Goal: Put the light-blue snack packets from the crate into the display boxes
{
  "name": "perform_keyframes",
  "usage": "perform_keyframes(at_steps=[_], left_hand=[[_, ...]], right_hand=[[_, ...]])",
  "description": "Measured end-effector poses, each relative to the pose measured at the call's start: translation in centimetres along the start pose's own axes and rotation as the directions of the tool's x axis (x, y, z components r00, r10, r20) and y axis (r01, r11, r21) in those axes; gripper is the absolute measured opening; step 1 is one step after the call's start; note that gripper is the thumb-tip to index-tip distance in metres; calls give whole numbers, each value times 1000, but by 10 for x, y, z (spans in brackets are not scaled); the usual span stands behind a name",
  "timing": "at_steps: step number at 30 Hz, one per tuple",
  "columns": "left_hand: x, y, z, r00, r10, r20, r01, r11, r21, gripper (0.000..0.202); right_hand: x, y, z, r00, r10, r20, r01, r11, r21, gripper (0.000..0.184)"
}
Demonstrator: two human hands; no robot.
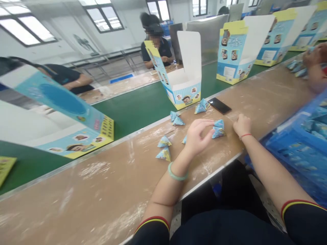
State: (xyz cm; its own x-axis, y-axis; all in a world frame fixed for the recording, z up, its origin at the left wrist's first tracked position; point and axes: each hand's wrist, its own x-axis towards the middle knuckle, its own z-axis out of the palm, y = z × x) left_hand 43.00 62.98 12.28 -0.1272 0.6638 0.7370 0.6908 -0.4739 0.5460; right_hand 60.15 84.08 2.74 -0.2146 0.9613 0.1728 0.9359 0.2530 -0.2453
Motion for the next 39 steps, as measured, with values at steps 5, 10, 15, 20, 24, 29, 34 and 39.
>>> perform_keyframes(at_steps=[5, 10, 15, 20, 24, 29, 34, 39], left_hand=[[4, -12, 7, 999, -37, -20, 38, 999, 35, 15], [9, -30, -29, 976, -179, -120, 198, 966, 167, 19], [7, -45, -83, 841, -229, -490, 359, 914, 188, 22], [24, -96, -107, 819, -444, -362, 559, 760, 332, 27], [49, -148, -107, 641, -731, 234, 422, 590, 688, 75], [53, -184, -98, 485, -809, 333, 357, 530, 769, 99], [46, -197, -86, 482, -797, 365, 361, 560, 746, 96], [50, -204, -73, 520, -780, 350, 368, 573, 732, 103]], right_hand=[[-8, 8, 7, 979, -201, -33, 191, 963, -190, 33], [5, 4, 2, 970, -237, 48, 242, 954, -179, 34], [22, -8, 2, 959, -224, 173, 248, 959, -138, 52], [32, 0, 12, 971, -172, 165, 185, 980, -70, 39], [32, 8, 16, 980, -146, 133, 151, 988, -27, 38], [29, 7, 11, 980, -111, 166, 113, 994, -5, 40], [32, 11, 13, 982, -99, 161, 97, 995, 20, 41], [50, 24, 26, 982, -189, -8, 189, 978, 90, 38]])
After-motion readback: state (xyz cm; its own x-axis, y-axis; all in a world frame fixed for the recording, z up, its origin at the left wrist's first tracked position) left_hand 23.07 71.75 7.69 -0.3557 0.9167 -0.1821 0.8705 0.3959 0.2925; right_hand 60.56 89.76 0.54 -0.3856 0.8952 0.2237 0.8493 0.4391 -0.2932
